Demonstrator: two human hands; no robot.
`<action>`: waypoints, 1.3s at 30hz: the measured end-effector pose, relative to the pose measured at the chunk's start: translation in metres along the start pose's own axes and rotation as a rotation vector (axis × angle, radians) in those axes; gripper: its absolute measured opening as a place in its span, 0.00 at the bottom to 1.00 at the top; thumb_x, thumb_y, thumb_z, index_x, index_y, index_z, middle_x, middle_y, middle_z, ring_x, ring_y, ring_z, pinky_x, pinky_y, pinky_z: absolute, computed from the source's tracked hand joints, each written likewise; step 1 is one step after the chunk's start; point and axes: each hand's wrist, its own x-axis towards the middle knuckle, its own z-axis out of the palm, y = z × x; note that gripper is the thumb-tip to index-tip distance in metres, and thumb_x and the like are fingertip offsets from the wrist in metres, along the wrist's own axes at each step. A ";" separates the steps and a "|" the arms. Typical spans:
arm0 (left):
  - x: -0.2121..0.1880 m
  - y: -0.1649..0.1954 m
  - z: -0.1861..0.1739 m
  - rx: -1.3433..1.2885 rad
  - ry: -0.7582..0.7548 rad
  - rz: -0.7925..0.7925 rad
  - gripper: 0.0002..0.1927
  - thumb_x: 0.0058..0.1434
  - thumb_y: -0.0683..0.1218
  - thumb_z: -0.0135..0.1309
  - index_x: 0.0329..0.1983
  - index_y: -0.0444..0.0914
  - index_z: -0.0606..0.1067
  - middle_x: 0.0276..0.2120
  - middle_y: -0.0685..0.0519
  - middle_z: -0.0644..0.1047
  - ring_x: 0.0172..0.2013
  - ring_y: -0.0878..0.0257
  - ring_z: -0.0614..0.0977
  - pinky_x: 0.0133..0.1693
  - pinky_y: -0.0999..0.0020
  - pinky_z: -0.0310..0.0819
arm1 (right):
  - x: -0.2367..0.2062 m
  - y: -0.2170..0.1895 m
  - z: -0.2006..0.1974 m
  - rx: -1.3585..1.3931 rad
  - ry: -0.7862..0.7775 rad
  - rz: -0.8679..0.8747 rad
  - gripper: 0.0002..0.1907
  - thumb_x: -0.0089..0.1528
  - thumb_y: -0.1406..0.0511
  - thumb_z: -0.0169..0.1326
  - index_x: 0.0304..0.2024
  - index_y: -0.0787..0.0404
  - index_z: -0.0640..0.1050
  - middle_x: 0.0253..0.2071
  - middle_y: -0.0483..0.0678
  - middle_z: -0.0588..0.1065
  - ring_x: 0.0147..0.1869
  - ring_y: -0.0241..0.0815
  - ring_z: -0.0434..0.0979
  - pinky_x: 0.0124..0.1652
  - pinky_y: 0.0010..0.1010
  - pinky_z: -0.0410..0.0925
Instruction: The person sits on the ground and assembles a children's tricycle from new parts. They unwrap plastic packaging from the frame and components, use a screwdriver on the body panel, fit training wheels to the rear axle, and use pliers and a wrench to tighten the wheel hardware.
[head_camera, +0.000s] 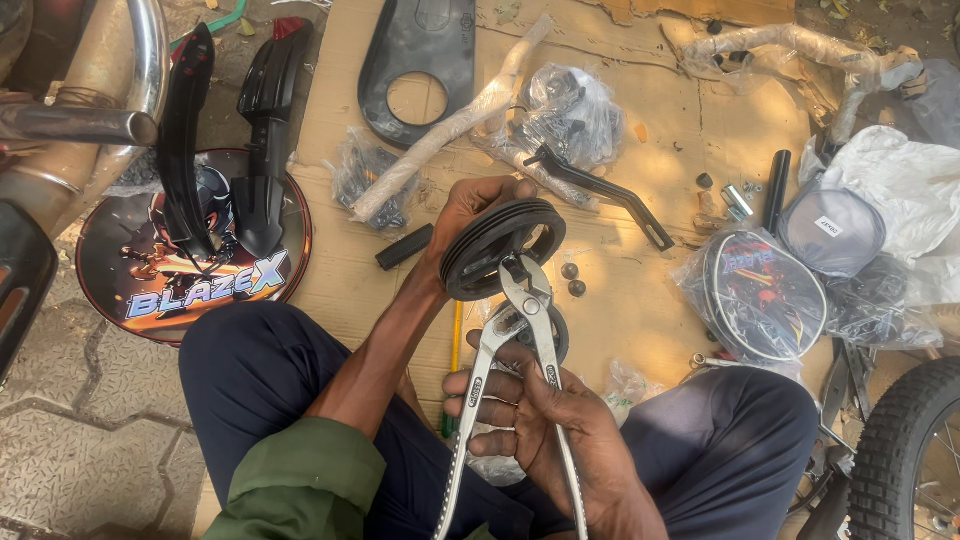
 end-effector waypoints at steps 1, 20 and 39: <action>0.000 0.000 0.000 0.004 -0.004 0.008 0.15 0.71 0.52 0.56 0.32 0.39 0.79 0.23 0.60 0.77 0.23 0.76 0.74 0.23 0.78 0.64 | 0.000 0.001 0.000 0.005 -0.004 -0.005 0.29 0.68 0.55 0.45 0.65 0.68 0.64 0.54 0.67 0.76 0.55 0.57 0.80 0.46 0.42 0.75; 0.001 -0.005 0.008 0.083 0.015 0.038 0.18 0.73 0.56 0.53 0.35 0.38 0.79 0.24 0.62 0.74 0.24 0.77 0.71 0.24 0.77 0.61 | -0.001 -0.001 0.014 -0.137 0.134 -0.040 0.32 0.66 0.53 0.47 0.64 0.69 0.69 0.47 0.57 0.80 0.48 0.44 0.81 0.43 0.31 0.71; -0.003 -0.007 0.020 0.143 -0.033 -0.016 0.19 0.72 0.56 0.51 0.33 0.39 0.78 0.21 0.62 0.72 0.22 0.75 0.70 0.23 0.76 0.61 | -0.004 0.016 0.023 -0.046 0.419 0.094 0.20 0.64 0.53 0.50 0.43 0.63 0.78 0.19 0.43 0.64 0.21 0.37 0.65 0.20 0.32 0.64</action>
